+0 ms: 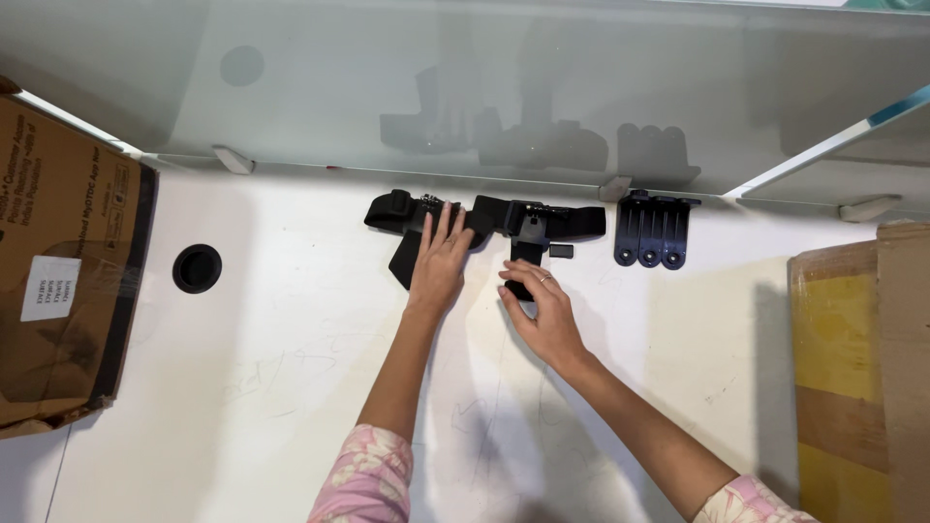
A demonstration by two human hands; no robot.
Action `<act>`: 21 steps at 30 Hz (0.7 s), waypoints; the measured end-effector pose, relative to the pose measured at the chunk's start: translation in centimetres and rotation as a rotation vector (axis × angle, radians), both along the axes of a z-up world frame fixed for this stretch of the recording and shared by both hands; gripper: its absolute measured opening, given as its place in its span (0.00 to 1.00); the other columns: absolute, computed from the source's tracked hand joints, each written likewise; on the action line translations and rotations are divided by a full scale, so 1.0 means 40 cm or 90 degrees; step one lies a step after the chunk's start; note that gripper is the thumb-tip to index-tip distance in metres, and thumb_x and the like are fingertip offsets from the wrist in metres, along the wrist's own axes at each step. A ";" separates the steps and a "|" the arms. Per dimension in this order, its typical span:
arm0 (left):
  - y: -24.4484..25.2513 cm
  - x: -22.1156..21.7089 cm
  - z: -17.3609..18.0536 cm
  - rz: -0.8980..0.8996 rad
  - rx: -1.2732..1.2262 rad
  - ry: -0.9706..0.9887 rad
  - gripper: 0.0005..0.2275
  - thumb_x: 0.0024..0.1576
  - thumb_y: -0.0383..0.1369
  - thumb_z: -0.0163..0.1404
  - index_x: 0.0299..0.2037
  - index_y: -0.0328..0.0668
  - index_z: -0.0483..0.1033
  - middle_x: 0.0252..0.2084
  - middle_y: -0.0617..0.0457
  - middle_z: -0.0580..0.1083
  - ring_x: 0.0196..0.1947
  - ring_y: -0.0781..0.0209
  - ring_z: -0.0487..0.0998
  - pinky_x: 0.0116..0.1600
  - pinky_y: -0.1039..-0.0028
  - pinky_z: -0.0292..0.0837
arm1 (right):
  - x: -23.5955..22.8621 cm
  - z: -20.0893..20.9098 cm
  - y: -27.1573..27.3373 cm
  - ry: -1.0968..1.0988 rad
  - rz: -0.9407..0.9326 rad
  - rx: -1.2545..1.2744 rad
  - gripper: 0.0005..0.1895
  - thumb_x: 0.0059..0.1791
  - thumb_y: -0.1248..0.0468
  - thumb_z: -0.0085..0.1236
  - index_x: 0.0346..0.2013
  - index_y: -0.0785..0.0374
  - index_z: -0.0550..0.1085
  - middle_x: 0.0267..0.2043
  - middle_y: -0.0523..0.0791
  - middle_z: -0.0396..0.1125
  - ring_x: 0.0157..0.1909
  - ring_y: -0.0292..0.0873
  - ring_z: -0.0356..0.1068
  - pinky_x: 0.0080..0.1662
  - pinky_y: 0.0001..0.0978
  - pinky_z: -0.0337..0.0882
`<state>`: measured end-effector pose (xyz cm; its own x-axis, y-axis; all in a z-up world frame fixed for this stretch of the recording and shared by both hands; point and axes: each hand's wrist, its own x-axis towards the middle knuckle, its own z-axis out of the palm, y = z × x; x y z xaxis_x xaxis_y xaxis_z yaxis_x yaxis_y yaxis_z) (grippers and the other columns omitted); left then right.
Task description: The person removes black headstraps from a cardboard box, handles them to arrange the straps and plastic mounts, and places them in rows on a white desk.
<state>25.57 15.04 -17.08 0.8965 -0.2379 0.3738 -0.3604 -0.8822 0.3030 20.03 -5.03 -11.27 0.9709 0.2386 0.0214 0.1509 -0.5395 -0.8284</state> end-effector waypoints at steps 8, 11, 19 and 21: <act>-0.021 -0.116 0.035 0.250 -0.048 -0.099 0.20 0.52 0.21 0.54 0.56 0.43 0.77 0.69 0.38 0.67 0.73 0.35 0.55 0.73 0.44 0.46 | -0.002 -0.044 -0.030 -0.055 0.121 -0.196 0.23 0.52 0.52 0.54 0.61 0.51 0.71 0.76 0.54 0.46 0.78 0.61 0.40 0.72 0.55 0.46; -0.010 -0.135 0.036 0.320 -0.043 -0.039 0.24 0.51 0.20 0.53 0.61 0.39 0.75 0.69 0.37 0.68 0.67 0.38 0.65 0.67 0.51 0.59 | -0.007 -0.055 -0.033 -0.028 0.137 -0.211 0.25 0.53 0.52 0.53 0.64 0.51 0.68 0.77 0.54 0.45 0.79 0.59 0.37 0.73 0.55 0.41; 0.044 -0.027 0.039 0.319 0.018 0.124 0.24 0.51 0.23 0.54 0.61 0.42 0.76 0.65 0.40 0.71 0.47 0.47 0.73 0.46 0.64 0.71 | 0.000 -0.052 -0.021 0.025 0.157 -0.229 0.29 0.53 0.52 0.53 0.68 0.52 0.63 0.77 0.55 0.41 0.79 0.62 0.33 0.73 0.56 0.37; 0.042 0.000 0.043 0.318 0.045 0.139 0.24 0.51 0.25 0.55 0.61 0.40 0.76 0.64 0.38 0.71 0.44 0.47 0.74 0.45 0.63 0.72 | 0.007 -0.046 -0.019 0.016 0.155 -0.224 0.31 0.52 0.52 0.55 0.69 0.50 0.61 0.78 0.53 0.40 0.79 0.61 0.33 0.74 0.57 0.40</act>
<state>25.56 16.73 -15.36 0.9618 0.2183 0.1653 0.1716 -0.9510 0.2573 20.30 -5.80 -13.12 0.8841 0.4501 -0.1255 0.2909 -0.7405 -0.6059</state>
